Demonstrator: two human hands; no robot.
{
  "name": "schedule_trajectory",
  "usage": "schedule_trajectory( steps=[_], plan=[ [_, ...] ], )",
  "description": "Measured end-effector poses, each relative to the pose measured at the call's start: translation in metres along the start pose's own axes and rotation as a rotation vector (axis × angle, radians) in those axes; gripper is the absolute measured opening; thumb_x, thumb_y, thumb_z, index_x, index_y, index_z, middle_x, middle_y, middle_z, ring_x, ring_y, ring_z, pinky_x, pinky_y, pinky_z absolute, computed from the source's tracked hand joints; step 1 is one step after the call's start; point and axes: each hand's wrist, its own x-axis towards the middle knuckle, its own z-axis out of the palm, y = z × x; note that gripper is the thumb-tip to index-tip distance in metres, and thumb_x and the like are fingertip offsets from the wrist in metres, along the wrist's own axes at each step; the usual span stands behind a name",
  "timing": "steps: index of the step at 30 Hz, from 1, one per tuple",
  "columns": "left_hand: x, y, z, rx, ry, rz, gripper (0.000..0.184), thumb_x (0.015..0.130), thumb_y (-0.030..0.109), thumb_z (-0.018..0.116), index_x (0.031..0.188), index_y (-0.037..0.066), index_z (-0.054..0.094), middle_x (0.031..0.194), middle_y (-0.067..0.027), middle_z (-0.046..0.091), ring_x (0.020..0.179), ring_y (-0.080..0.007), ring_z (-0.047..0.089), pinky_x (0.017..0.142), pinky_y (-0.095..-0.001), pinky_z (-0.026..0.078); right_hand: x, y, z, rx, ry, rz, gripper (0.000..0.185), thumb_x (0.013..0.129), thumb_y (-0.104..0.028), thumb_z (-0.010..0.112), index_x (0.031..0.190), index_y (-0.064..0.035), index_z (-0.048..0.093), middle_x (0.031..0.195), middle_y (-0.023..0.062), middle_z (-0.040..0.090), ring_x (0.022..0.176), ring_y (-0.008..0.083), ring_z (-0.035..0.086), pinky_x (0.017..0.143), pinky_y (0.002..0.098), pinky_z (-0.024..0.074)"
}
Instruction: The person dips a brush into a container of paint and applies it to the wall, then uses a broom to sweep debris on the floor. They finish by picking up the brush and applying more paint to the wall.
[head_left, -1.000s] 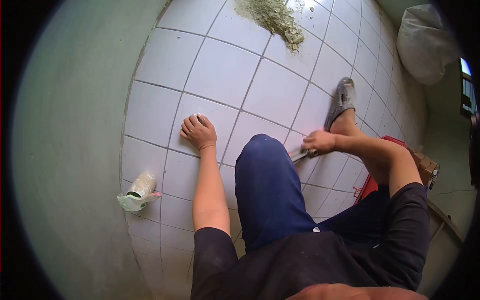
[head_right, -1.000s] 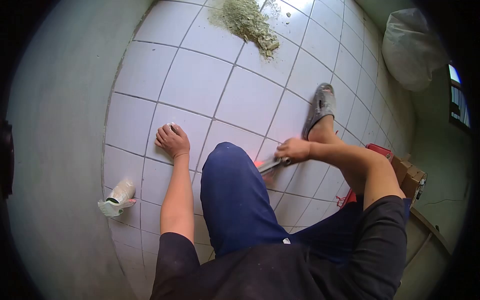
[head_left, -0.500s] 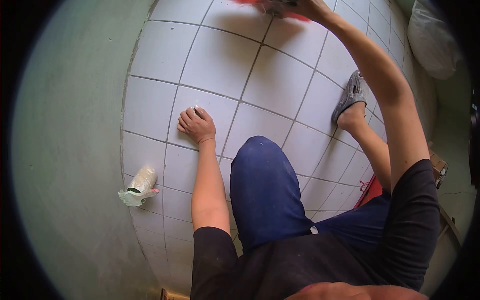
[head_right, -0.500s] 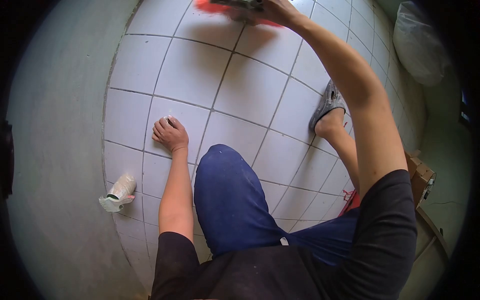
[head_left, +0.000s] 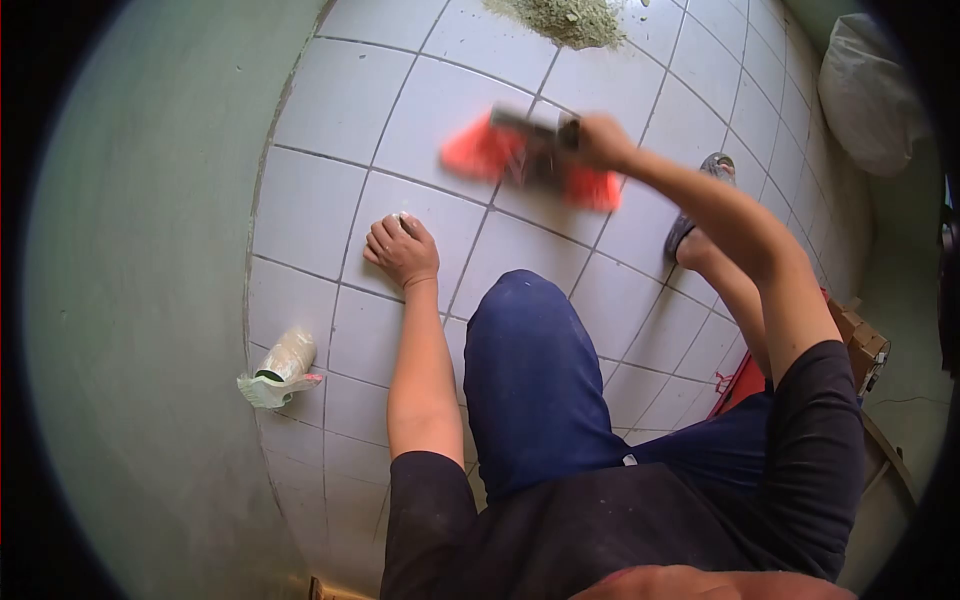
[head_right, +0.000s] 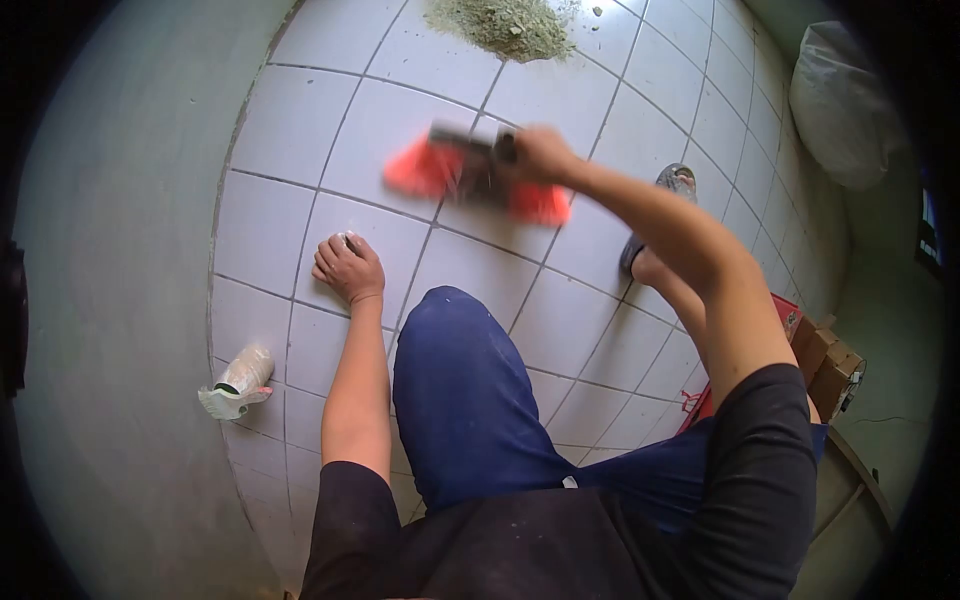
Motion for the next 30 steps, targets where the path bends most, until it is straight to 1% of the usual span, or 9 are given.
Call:
schedule_trajectory(
  steps=[5, 7, 9, 17, 20, 22, 26, 28, 30],
  plan=[
    [0.003, 0.002, -0.001, 0.007, 0.017, 0.01, 0.023, 0.098, 0.031, 0.056, 0.097, 0.009, 0.062, 0.102, -0.0093, 0.058, 0.101, -0.0306, 0.054, 0.091, -0.0458, 0.036, 0.112, 0.024, -0.106, -0.031, 0.711, 0.077, 0.037, 0.089, -0.045, 0.071, 0.087, -0.0083, 0.074, 0.078, 0.0161, 0.073, 0.071, 0.0352, 0.072, 0.067, 0.0467, 0.0573],
    [-0.001, 0.0, -0.001, 0.006, 0.009, 0.01, 0.024, 0.099, 0.031, 0.056, 0.097, 0.009, 0.062, 0.102, -0.0095, 0.058, 0.101, -0.0306, 0.054, 0.091, -0.0457, 0.037, 0.09, -0.085, -0.16, 0.391, 0.423, 0.289, 0.038, 0.09, -0.044, 0.073, 0.099, -0.0068, 0.073, 0.092, 0.0172, 0.075, 0.085, 0.0372, 0.072, 0.075, 0.0486, 0.0569],
    [0.001, 0.001, -0.002, -0.003, 0.005, 0.002, 0.025, 0.099, 0.032, 0.055, 0.097, 0.009, 0.062, 0.101, -0.0102, 0.058, 0.1, -0.0313, 0.054, 0.091, -0.0456, 0.037, 0.124, -0.061, -0.118, 0.5, 0.359, -0.189, 0.042, 0.086, -0.05, 0.074, 0.097, -0.0096, 0.077, 0.08, 0.0143, 0.075, 0.07, 0.0309, 0.072, 0.069, 0.0435, 0.058],
    [0.001, 0.0, -0.003, -0.006, 0.009, -0.008, 0.023, 0.099, 0.031, 0.057, 0.097, 0.008, 0.062, 0.1, -0.0104, 0.058, 0.099, -0.0318, 0.054, 0.091, -0.0461, 0.037, 0.136, -0.109, -0.018, 0.035, -0.017, -0.012, 0.045, 0.081, -0.049, 0.076, 0.104, -0.0107, 0.078, 0.096, 0.0173, 0.077, 0.09, 0.037, 0.073, 0.083, 0.0473, 0.0578],
    [0.002, 0.001, -0.005, -0.018, 0.008, 0.009, 0.02, 0.098, 0.029, 0.057, 0.097, 0.009, 0.059, 0.101, -0.0092, 0.058, 0.098, -0.0305, 0.054, 0.092, -0.0457, 0.037, 0.19, -0.034, -0.042, -0.021, 0.579, 0.14, 0.048, 0.082, -0.055, 0.072, 0.094, -0.009, 0.079, 0.088, 0.0195, 0.075, 0.083, 0.0359, 0.074, 0.075, 0.0479, 0.0581],
    [0.004, -0.001, -0.003, -0.015, 0.018, 0.009, 0.02, 0.098, 0.03, 0.056, 0.096, 0.01, 0.059, 0.1, -0.0091, 0.057, 0.097, -0.0304, 0.054, 0.091, -0.0456, 0.037, 0.183, -0.076, -0.108, 0.062, 0.802, 0.304, 0.05, 0.094, -0.056, 0.065, 0.094, -0.0071, 0.077, 0.087, 0.0212, 0.076, 0.082, 0.0397, 0.074, 0.076, 0.0508, 0.0573],
    [0.002, 0.001, -0.003, -0.049, 0.041, 0.009, 0.02, 0.099, 0.03, 0.056, 0.095, 0.01, 0.059, 0.099, -0.0091, 0.057, 0.096, -0.0303, 0.054, 0.091, -0.0455, 0.037, 0.118, -0.143, -0.142, 0.358, 0.386, 0.152, 0.047, 0.096, -0.052, 0.064, 0.094, -0.0068, 0.078, 0.097, 0.0225, 0.077, 0.092, 0.0377, 0.075, 0.082, 0.05, 0.0567],
    [0.002, 0.0, -0.002, -0.045, 0.033, 0.001, 0.021, 0.098, 0.03, 0.057, 0.096, 0.01, 0.059, 0.098, -0.0096, 0.057, 0.096, -0.0306, 0.054, 0.091, -0.046, 0.038, 0.127, -0.111, -0.068, 0.067, 0.196, 0.046, 0.046, 0.083, -0.049, 0.075, 0.086, -0.0035, 0.074, 0.078, 0.0224, 0.07, 0.07, 0.0369, 0.071, 0.067, 0.0453, 0.0558],
    [0.002, -0.001, -0.001, -0.046, 0.026, 0.007, 0.021, 0.098, 0.031, 0.057, 0.095, 0.01, 0.059, 0.098, -0.0097, 0.057, 0.096, -0.0306, 0.054, 0.091, -0.0462, 0.038, 0.075, -0.112, -0.013, 0.272, 0.1, -0.185, 0.049, 0.082, -0.052, 0.076, 0.081, -0.0031, 0.071, 0.069, 0.0221, 0.067, 0.061, 0.0396, 0.067, 0.061, 0.0482, 0.0542]
  ],
)
